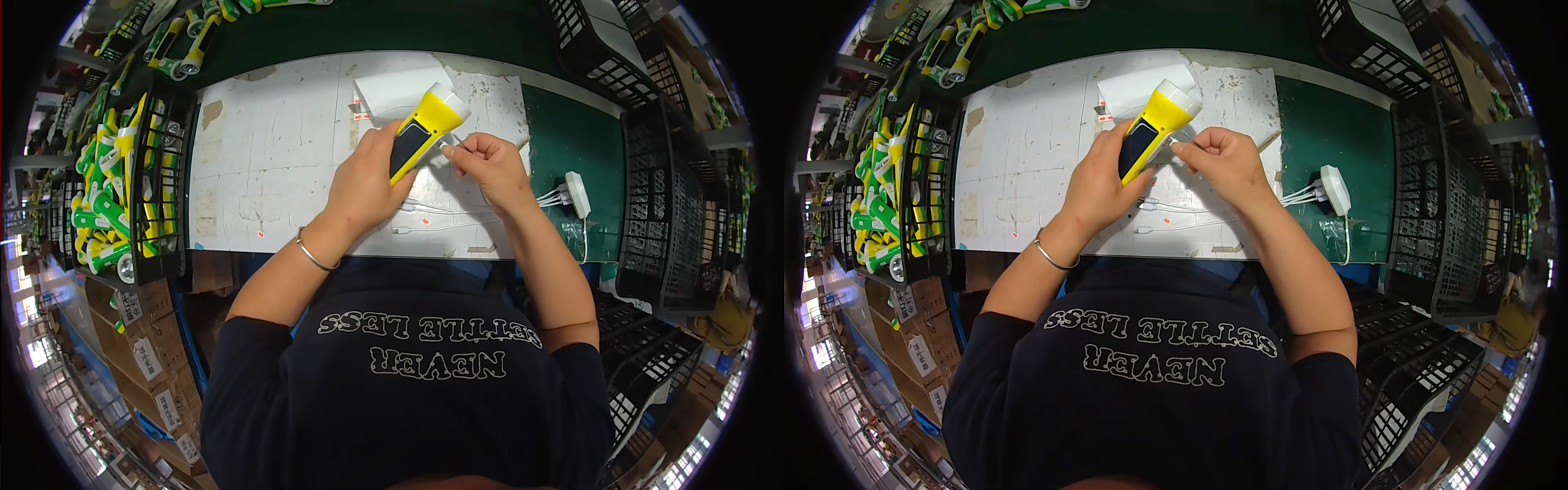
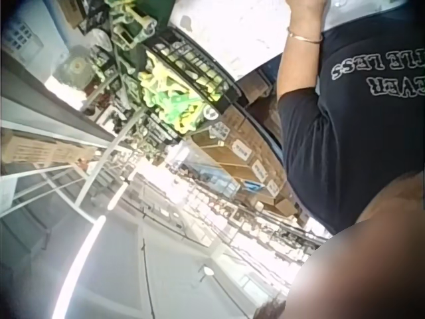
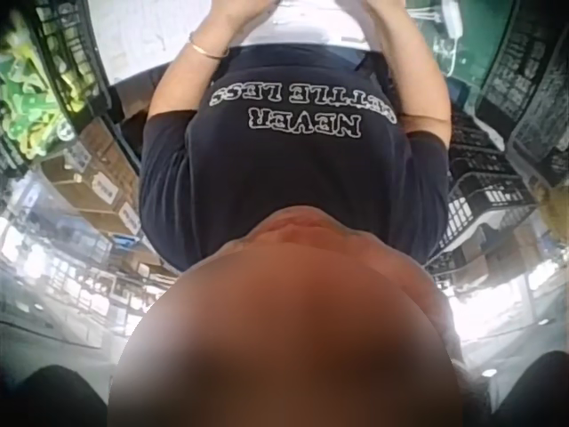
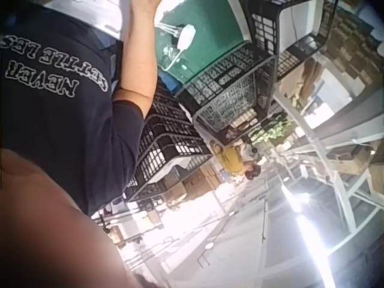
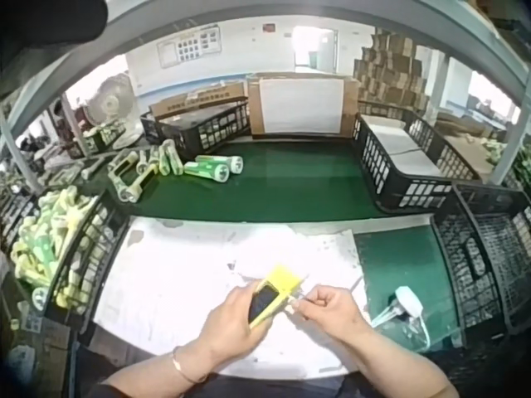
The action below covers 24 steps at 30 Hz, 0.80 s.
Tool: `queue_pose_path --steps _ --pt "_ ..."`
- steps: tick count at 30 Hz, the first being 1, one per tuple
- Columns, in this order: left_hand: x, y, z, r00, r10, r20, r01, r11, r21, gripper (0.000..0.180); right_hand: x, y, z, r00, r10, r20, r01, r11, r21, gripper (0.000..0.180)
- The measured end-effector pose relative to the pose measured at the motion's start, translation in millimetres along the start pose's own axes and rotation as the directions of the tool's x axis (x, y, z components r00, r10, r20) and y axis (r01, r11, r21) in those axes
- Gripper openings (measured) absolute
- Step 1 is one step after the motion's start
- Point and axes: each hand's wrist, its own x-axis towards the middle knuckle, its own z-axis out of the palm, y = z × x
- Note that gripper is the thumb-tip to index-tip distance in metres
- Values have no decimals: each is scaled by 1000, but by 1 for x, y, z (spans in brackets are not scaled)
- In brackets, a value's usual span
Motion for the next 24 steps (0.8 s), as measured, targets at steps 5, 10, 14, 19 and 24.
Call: queue_pose_path --steps 5,10,14,19,24 --pt "5 3 -4 1000 -24 -8 25 996 81 57 1 -12 7 997 61 -53 -58 996 62 17" --pt "4 -17 -10 992 -107 -60 110 993 41 60 -7 -10 17 999 -37 -13 36 998 -55 17" --pt "5 -42 -82 783 235 -576 -168 971 168 64 -20 5 -2 986 -164 -11 160 973 -168 13" --pt "-53 -160 -274 480 10 -877 456 852 259 55 -5 20 -13 987 -158 10 158 977 -141 15" --pt "-130 -251 -377 314 -487 -815 935 310 175 72 6 28 -8 974 -222 -36 218 971 -103 16"
